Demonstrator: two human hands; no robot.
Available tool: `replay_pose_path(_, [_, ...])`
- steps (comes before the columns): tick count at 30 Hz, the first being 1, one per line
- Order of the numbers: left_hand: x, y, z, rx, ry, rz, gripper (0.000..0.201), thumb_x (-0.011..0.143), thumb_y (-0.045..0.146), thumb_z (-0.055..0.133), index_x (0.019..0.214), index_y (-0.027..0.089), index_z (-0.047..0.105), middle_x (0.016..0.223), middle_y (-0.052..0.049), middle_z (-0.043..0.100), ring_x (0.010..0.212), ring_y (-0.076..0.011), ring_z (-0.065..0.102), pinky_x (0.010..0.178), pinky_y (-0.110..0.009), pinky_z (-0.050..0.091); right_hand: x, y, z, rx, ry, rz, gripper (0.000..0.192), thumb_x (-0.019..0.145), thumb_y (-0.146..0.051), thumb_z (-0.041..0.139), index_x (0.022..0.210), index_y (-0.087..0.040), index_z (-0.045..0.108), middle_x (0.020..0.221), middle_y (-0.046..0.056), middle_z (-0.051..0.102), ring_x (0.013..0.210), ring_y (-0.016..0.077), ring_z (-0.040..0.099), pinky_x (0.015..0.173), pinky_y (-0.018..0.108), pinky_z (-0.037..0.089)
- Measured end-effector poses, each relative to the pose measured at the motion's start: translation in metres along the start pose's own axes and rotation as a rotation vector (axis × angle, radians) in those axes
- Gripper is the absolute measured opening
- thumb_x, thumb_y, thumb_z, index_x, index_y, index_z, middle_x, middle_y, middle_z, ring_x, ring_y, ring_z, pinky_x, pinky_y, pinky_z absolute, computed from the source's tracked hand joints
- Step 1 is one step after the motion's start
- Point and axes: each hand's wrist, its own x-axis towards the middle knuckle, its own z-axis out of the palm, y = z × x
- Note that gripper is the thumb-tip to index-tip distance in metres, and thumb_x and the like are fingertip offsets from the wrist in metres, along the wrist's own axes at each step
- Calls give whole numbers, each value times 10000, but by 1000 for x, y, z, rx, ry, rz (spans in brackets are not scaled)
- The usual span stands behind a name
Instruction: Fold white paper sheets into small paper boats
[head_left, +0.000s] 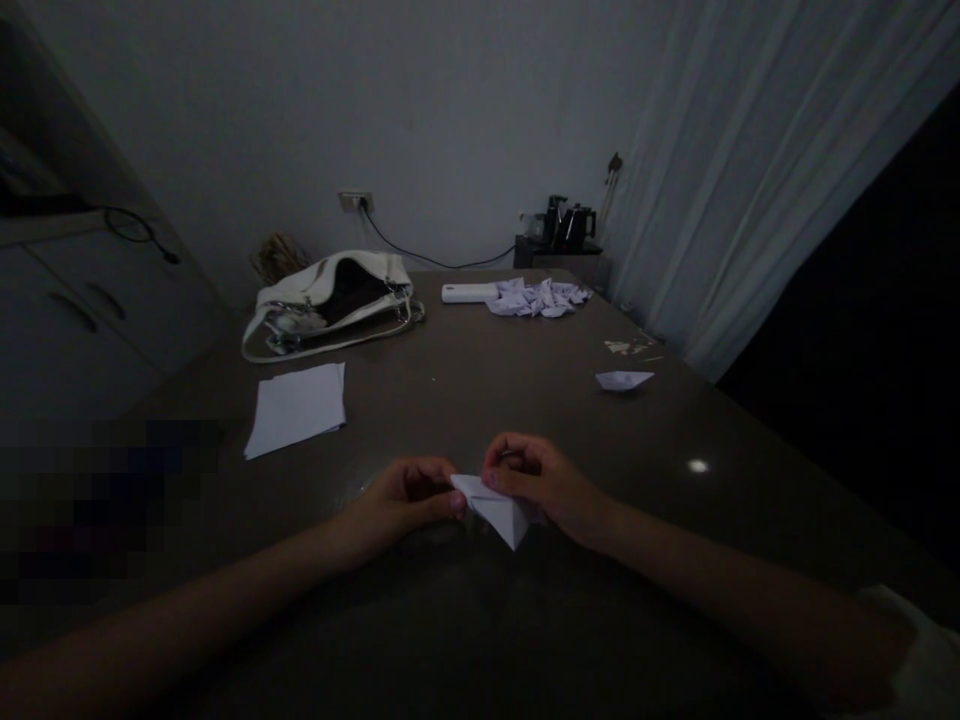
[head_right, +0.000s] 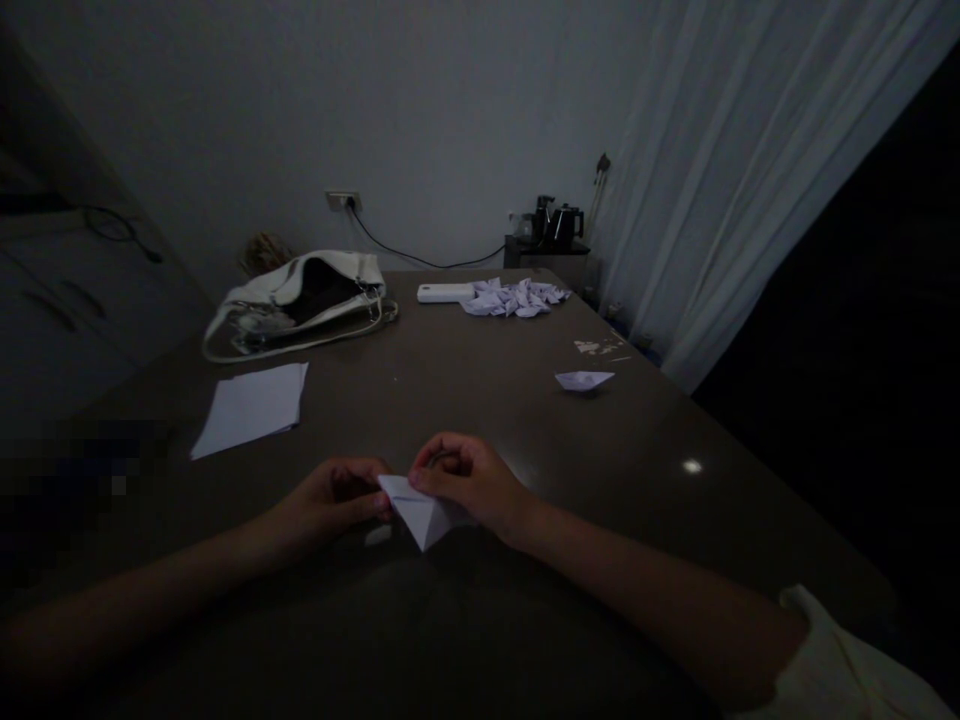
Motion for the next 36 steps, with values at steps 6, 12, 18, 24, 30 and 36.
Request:
replay_pose_path(6, [7, 1, 0, -256, 228, -14, 286, 653, 342, 842, 739, 118, 686, 684, -7, 647, 656, -92, 577, 650, -175, 457, 0, -3, -2, 211, -10, -15, 255, 714, -344, 735, 872, -165, 646, 714, -29, 584, 598, 72, 507, 540, 194, 358])
replay_pose_path(12, [11, 6, -3, -404, 291, -57, 238, 694, 249, 817, 837, 109, 689, 779, -34, 644, 696, -98, 576, 689, -183, 486, 1, -2, -1, 366, -80, -54, 314, 688, -274, 773, 965, -178, 663, 904, 20, 653, 810, 114, 586, 734, 244, 431])
replay_pose_path(18, [11, 5, -4, -383, 260, -62, 214, 770, 291, 755, 877, 119, 686, 784, -37, 629, 704, -105, 569, 678, -191, 480, 3, 3, -3, 347, -57, -17, 386, 616, -164, 819, 949, -186, 624, 894, 2, 632, 801, 108, 572, 729, 249, 433])
replay_pose_path(24, [8, 9, 4, -245, 141, -78, 306, 727, 328, 787, 951, 140, 694, 824, -35, 653, 726, -109, 569, 684, -198, 449, 5, 4, -5, 364, -42, 10, 429, 617, -196, 831, 966, -184, 582, 879, -6, 613, 790, 104, 580, 737, 256, 446])
replay_pose_path(30, [7, 7, 5, -86, 86, -111, 257, 736, 320, 765, 919, 148, 708, 815, -30, 675, 760, -121, 573, 706, -205, 417, 6, 8, -3, 384, -47, 55, 470, 606, -217, 842, 980, -187, 558, 827, -23, 631, 715, 91, 608, 702, 245, 465])
replay_pose_path(36, [12, 5, -1, -51, 140, -79, 301, 711, 402, 754, 855, 142, 705, 719, -17, 639, 645, -122, 532, 606, -224, 399, 6, 8, -4, 393, -88, 104, 589, 590, -149, 844, 1086, -198, 530, 849, -8, 661, 767, 118, 647, 712, 253, 475])
